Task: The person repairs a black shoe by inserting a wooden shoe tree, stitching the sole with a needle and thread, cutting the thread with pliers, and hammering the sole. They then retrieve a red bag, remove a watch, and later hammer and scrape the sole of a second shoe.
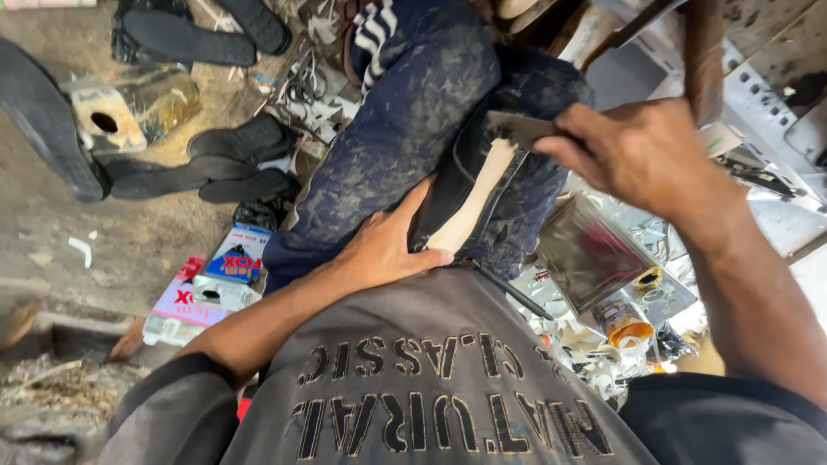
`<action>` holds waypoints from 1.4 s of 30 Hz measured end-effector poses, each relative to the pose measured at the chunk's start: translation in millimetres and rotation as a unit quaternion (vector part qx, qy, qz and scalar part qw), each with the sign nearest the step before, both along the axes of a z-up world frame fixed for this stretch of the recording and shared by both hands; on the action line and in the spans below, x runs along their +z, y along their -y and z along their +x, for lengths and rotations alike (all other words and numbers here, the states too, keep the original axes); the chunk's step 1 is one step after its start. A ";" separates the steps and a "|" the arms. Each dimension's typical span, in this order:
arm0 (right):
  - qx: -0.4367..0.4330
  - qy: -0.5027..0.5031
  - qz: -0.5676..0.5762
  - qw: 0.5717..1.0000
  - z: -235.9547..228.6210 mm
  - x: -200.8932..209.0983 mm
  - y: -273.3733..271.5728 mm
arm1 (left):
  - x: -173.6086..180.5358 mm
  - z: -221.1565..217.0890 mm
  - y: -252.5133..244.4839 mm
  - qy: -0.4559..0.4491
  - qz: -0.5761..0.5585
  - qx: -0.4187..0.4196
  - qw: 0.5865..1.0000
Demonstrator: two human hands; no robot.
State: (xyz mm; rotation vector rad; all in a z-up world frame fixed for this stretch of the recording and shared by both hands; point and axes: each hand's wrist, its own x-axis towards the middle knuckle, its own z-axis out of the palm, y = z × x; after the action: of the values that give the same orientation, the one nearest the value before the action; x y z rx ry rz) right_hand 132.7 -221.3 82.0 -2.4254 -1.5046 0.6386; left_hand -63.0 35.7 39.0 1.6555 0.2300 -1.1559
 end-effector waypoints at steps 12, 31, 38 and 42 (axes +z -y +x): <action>0.069 -0.057 -0.023 0.996 13.5 -6.0 -3.8 | 3.4 -3.8 0.7 -0.017 0.008 -0.026 0.999; -0.482 0.101 0.115 0.863 -53.2 9.7 104.5 | 88.8 69.1 -42.1 0.002 0.039 -0.145 0.989; -0.604 0.042 0.124 0.786 -19.7 -47.2 132.4 | 47.4 33.0 16.0 0.542 0.261 -0.142 0.786; -0.606 0.128 0.099 0.779 -15.9 -69.8 148.1 | 14.7 31.9 35.1 0.543 0.401 -0.200 0.710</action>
State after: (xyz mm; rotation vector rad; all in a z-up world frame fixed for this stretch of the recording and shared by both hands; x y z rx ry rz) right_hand 116.8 -369.4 12.2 -2.6631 0.1806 -0.1445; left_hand -31.1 0.6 53.8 2.9951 -0.4932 -0.1035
